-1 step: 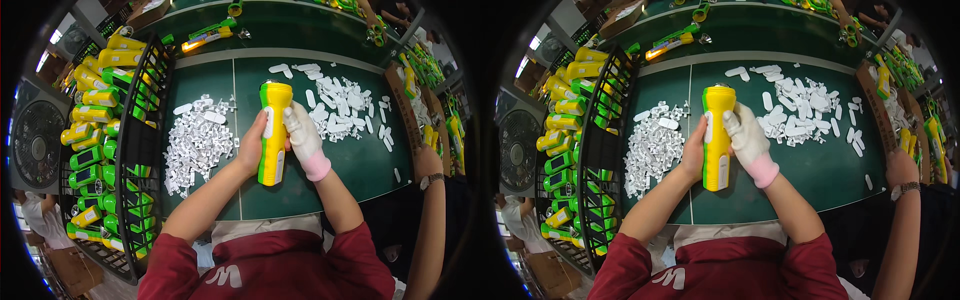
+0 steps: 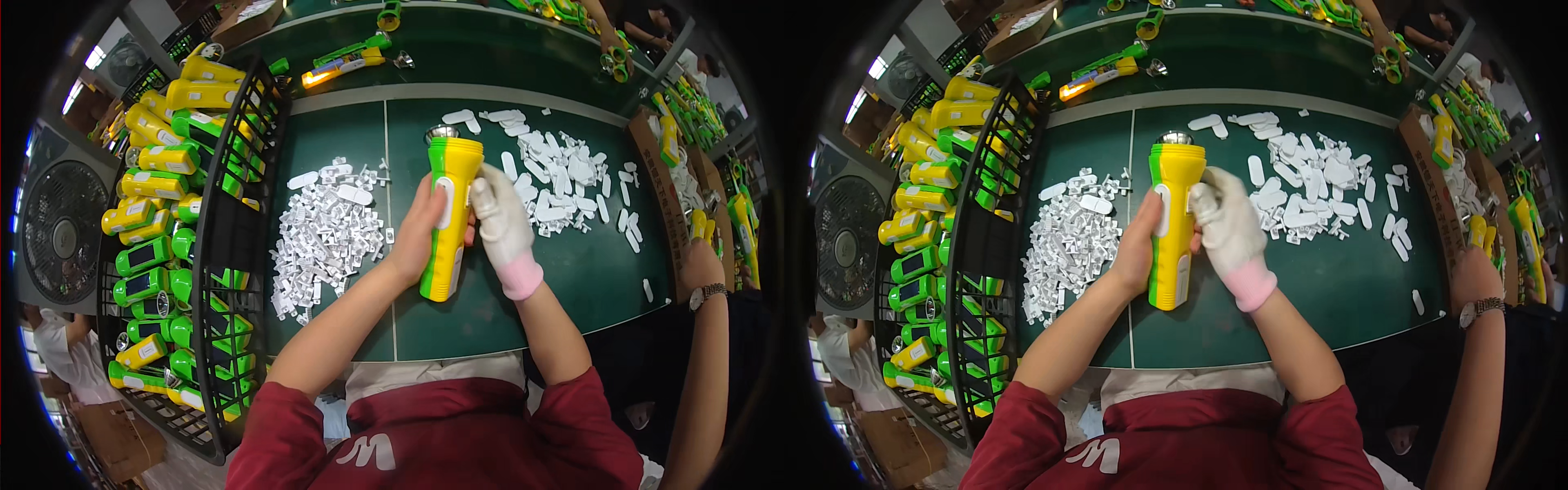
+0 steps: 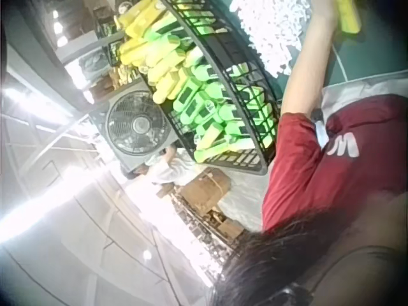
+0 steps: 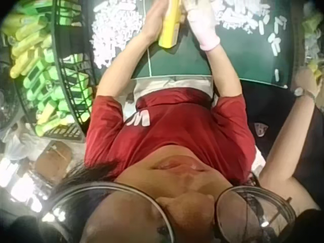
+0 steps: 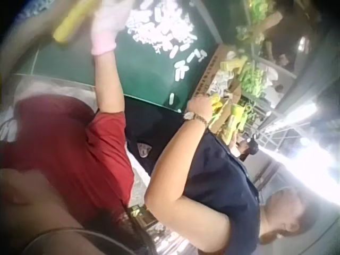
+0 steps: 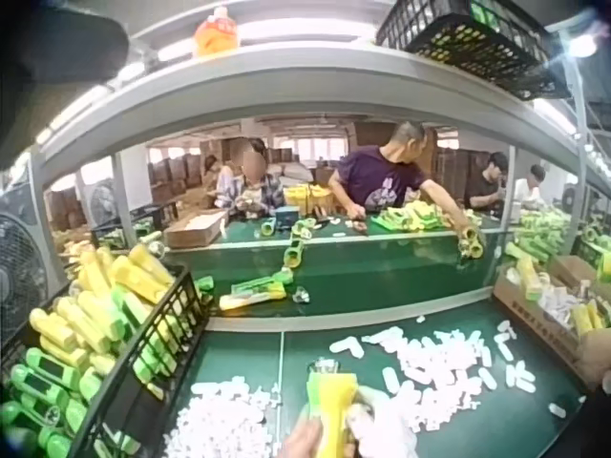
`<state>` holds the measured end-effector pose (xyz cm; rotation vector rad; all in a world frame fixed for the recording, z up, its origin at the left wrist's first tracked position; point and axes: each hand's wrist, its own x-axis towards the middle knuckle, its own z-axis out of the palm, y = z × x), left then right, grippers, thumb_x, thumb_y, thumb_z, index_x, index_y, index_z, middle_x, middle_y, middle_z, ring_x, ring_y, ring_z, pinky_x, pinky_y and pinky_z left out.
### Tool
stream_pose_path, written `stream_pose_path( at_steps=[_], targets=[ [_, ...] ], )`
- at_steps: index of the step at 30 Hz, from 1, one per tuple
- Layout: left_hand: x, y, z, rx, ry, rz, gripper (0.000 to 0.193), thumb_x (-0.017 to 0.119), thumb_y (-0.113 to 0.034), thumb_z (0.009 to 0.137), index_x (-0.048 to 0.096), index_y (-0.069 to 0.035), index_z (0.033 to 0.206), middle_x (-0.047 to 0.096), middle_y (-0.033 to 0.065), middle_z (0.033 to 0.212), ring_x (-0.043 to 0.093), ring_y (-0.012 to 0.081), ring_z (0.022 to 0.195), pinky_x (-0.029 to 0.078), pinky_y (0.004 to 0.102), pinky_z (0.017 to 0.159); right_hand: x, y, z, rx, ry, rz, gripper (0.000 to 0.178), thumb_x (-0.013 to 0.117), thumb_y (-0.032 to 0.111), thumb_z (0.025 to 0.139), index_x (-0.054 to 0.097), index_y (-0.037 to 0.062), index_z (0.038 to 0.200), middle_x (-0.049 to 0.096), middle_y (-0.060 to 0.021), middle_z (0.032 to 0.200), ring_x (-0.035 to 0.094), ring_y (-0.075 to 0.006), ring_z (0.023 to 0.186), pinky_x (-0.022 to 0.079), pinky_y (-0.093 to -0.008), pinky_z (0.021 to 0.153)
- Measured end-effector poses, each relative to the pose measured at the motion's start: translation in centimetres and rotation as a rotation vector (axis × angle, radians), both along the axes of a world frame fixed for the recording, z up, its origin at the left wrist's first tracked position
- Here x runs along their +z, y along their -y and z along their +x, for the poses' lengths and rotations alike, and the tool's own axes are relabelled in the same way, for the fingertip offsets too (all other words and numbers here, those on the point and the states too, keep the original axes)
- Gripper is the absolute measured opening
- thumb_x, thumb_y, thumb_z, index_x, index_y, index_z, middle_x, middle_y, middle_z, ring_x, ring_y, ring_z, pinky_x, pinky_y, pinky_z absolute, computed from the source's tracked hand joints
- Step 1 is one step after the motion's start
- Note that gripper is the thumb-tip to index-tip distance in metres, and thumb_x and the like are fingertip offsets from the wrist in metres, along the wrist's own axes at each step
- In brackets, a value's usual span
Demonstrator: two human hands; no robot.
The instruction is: The person assembles flashlights by hand, joining casing pieces together and installing switch components and covers onto the bodies.
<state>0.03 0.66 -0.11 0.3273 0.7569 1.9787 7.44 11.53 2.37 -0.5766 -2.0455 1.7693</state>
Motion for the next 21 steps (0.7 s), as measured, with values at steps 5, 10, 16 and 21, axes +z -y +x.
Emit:
stream_pose_path(
  at_steps=[5,10,16,21],
  targets=[
    [3.5,2.0,-1.6,0.149,-1.599,-0.562,0.058,0.068,-0.012,0.068,0.042,-0.005,0.119,0.059,0.0182,0.103,0.06,0.0362,0.09,0.049,0.0397,0.072,5.8,-0.7,3.6,-0.581,-0.527,0.58,0.031,0.055,0.024,0.089,0.054,-0.0012,0.107,0.056,-0.0111,0.095,0.055,-0.0174,0.085,0.044,-0.0282,0.078],
    [5.2,3.3,-0.6,0.143,-1.989,-0.591,0.056,0.066,-0.005,0.064,0.044,-0.006,0.116,0.056,0.0127,0.082,0.059,0.0311,0.079,0.048,0.0411,0.065,13.0,1.3,5.0,0.081,-0.143,1.252,0.056,0.073,0.021,0.063,0.052,-0.0026,0.109,0.058,-0.0146,0.098,0.055,-0.0264,0.091,0.042,-0.0337,0.086],
    [4.0,3.6,-1.7,0.158,-1.99,-0.691,0.049,0.059,0.001,0.063,0.046,-0.001,0.11,0.053,0.0117,0.087,0.057,0.0292,0.085,0.048,0.04,0.068,7.1,-0.2,-0.2,0.501,0.262,1.271,0.055,0.075,0.023,0.058,0.055,0.0028,0.106,0.059,-0.0149,0.095,0.057,-0.0305,0.092,0.044,-0.0376,0.083],
    [3.8,2.5,-2.2,0.801,-1.97,-0.633,0.047,0.06,-0.001,0.065,0.046,0.003,0.11,0.046,0.0187,0.105,0.045,0.0348,0.098,0.041,0.0452,0.082,5.5,-1.7,-2.8,0.222,0.292,1.139,0.045,0.072,0.023,0.058,0.059,0.0021,0.095,0.06,-0.0167,0.088,0.059,-0.0326,0.084,0.048,-0.0379,0.075]
  ],
)
